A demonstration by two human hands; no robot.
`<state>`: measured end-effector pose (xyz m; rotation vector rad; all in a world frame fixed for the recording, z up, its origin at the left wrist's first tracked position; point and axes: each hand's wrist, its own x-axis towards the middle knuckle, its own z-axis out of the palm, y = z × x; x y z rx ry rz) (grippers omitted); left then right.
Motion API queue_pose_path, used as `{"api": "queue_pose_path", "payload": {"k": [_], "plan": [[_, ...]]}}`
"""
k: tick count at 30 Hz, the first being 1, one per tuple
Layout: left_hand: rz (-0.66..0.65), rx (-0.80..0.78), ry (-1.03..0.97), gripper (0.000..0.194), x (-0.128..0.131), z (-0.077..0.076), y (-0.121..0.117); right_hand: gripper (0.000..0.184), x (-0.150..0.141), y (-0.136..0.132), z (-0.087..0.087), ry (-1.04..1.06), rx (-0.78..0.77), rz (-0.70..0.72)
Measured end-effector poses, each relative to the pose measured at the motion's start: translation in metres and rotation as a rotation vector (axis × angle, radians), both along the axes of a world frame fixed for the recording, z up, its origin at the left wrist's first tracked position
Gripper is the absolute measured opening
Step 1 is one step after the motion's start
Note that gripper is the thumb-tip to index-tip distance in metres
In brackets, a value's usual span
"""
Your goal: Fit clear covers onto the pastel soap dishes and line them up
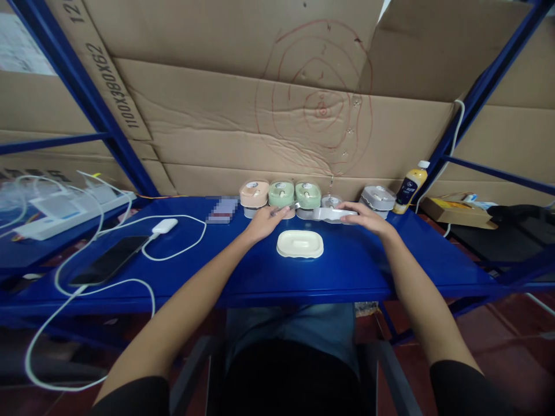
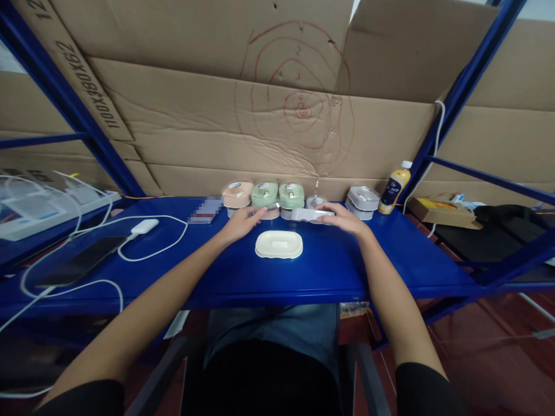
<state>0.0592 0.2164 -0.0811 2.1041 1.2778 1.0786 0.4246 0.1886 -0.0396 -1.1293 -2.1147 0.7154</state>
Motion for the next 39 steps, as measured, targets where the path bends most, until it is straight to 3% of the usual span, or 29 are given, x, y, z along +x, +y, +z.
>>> {"api": "queue_pose_path", "payload": {"k": [4, 11, 15, 22, 31, 39], "plan": [[-0.041, 0.037, 0.054, 0.059, 0.0, 0.003, -0.005, 0.043, 0.002, 0.005, -0.004, -0.084, -0.058, 0.023], [-0.005, 0.042, 0.072, 0.062, 0.0, 0.002, -0.002, 0.039, -0.006, 0.009, -0.012, -0.153, 0.023, -0.03], [0.056, 0.05, 0.047, 0.059, 0.001, 0.003, -0.002, 0.053, -0.033, -0.002, -0.021, -0.069, 0.164, 0.066], [0.115, 0.072, -0.039, 0.064, 0.003, 0.008, -0.006, 0.067, -0.092, -0.028, -0.038, -0.221, 0.382, 0.208], [0.149, 0.125, 0.003, 0.059, 0.005, 0.004, -0.005, 0.079, -0.091, -0.025, -0.044, -0.25, 0.324, 0.222], [0.088, 0.148, 0.053, 0.065, 0.007, 0.002, -0.007, 0.085, -0.091, -0.026, -0.043, -0.246, 0.306, 0.236]]}}
